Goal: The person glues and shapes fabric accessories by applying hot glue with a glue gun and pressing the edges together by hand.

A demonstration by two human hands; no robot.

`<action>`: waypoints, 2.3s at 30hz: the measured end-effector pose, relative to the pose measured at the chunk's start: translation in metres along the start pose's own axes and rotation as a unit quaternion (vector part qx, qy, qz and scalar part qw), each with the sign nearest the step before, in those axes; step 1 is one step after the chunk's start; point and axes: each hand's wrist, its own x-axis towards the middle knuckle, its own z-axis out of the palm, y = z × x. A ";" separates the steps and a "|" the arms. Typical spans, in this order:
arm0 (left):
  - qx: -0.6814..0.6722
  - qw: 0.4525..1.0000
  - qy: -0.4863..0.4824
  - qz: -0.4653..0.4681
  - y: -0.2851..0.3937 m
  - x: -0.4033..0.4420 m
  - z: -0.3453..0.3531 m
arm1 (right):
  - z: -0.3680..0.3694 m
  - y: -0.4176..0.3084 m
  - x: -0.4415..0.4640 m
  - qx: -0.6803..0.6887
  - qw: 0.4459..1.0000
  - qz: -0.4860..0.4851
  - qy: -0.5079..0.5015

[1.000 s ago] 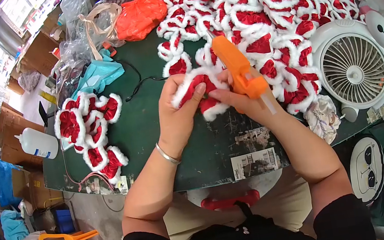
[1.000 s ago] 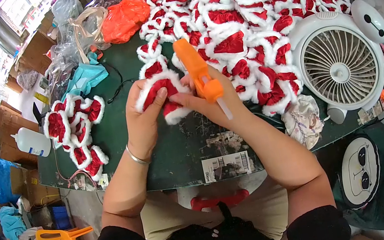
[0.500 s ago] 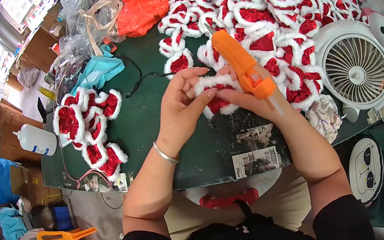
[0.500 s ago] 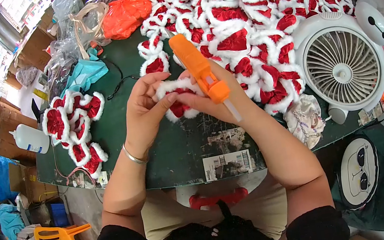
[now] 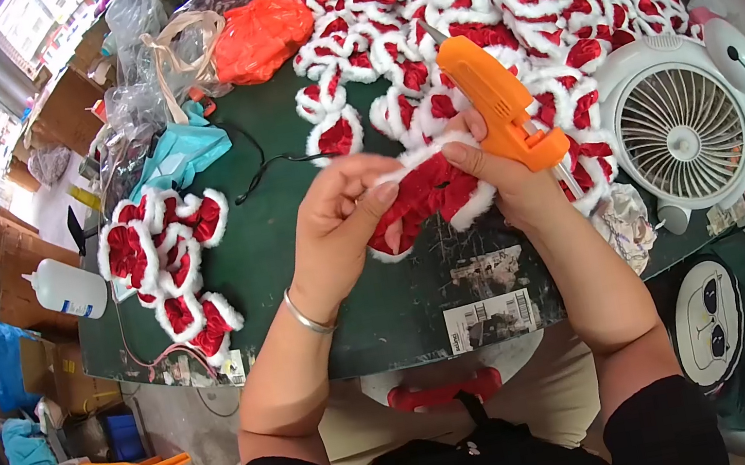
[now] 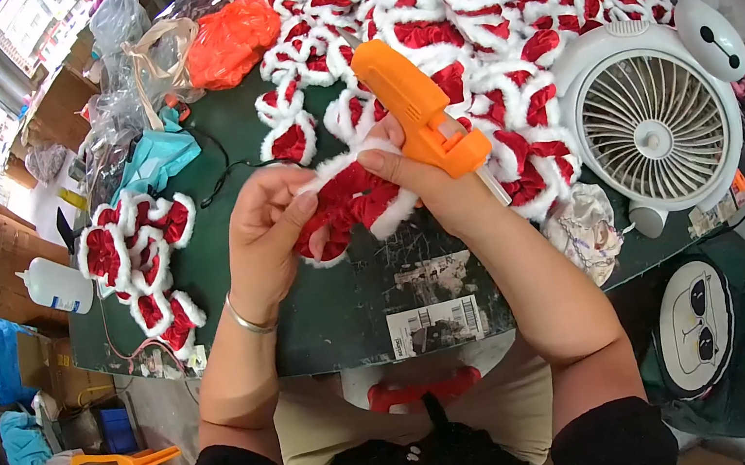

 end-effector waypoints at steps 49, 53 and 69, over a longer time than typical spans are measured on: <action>0.089 0.994 0.014 -0.063 0.030 -0.005 0.000 | 0.000 -0.005 -0.004 -0.075 0.995 -0.042 -0.058; 0.078 0.996 -0.008 -0.037 0.022 -0.005 -0.009 | -0.001 -0.004 -0.004 -0.112 0.989 -0.060 -0.072; 0.116 0.985 0.073 -0.103 0.029 -0.001 -0.015 | 0.013 0.001 -0.007 -0.182 0.976 -0.061 -0.102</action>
